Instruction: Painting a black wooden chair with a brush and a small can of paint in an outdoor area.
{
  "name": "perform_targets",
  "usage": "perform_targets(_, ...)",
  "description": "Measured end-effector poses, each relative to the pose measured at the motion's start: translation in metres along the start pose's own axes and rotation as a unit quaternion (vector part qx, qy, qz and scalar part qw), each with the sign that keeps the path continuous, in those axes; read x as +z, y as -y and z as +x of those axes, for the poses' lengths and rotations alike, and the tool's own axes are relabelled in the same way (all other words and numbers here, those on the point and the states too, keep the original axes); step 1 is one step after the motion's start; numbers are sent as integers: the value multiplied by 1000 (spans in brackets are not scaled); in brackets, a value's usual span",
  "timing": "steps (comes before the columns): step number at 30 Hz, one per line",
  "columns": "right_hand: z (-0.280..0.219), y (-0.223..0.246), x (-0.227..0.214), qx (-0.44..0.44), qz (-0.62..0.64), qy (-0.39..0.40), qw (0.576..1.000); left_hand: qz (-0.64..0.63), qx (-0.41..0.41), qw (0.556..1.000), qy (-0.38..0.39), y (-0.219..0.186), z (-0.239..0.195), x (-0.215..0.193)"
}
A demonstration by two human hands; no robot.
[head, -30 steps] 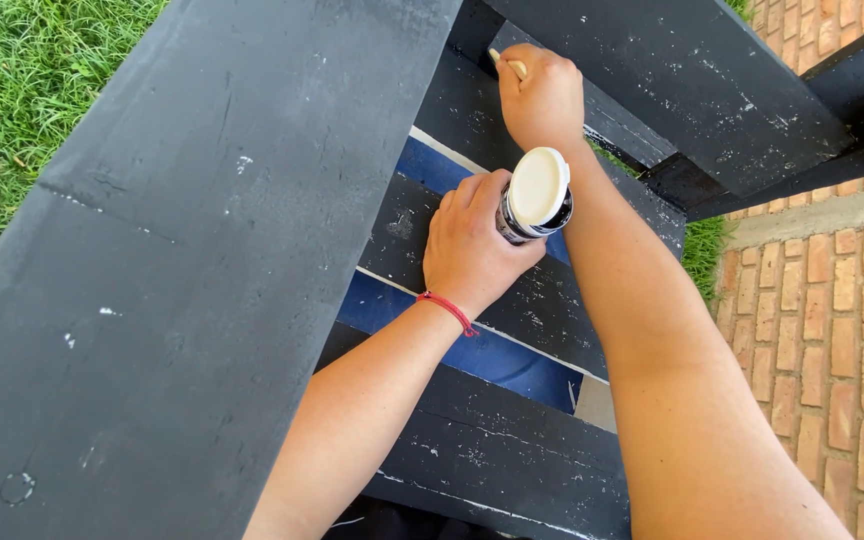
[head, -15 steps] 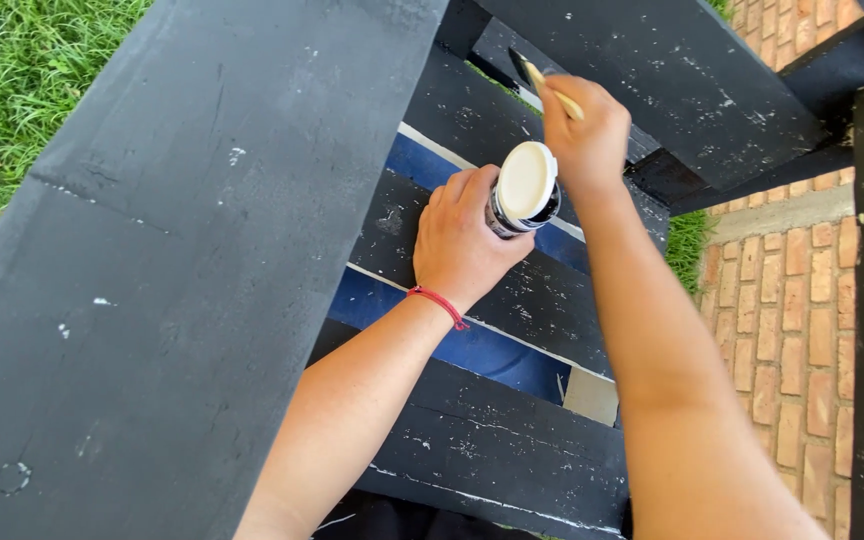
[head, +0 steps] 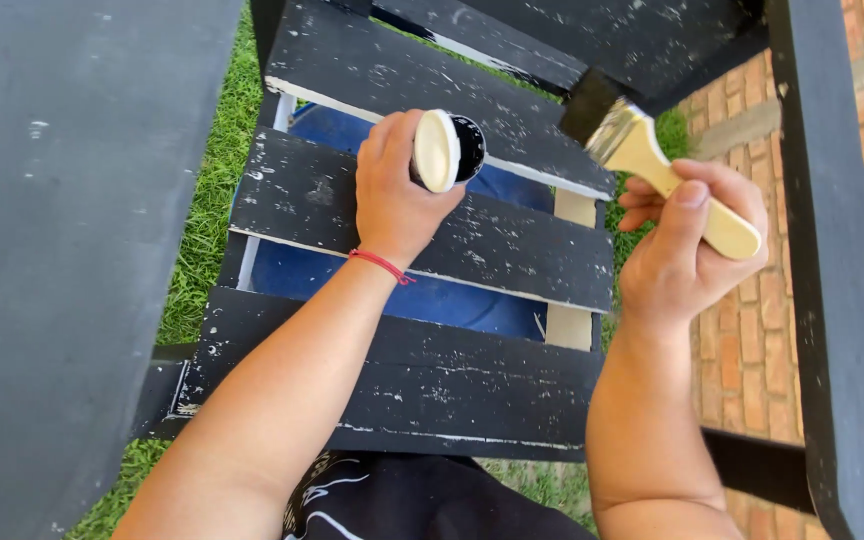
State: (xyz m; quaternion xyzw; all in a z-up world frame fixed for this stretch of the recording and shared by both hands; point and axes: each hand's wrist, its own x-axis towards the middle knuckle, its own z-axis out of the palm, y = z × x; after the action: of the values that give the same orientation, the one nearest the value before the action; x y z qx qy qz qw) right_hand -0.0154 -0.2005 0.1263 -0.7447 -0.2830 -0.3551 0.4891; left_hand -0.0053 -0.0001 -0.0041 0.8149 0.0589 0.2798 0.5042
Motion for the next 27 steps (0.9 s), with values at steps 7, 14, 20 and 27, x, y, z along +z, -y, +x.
perform_targets(7,-27,77,-28,82,-48,76,993,-31,172,985,-9,8,-13,14)
perform_targets(14,-66,87,-53,-7,-171,114,979,-71,274,958,-34,-6,-19,15)
perform_targets(20,-74,90,-54,-21,-103,109,989,-60,308,949,-35,-7,-24,16)
perform_targets(27,-73,79,-47,-23,-99,129,986,-52,312,948,-34,-7,-24,18)
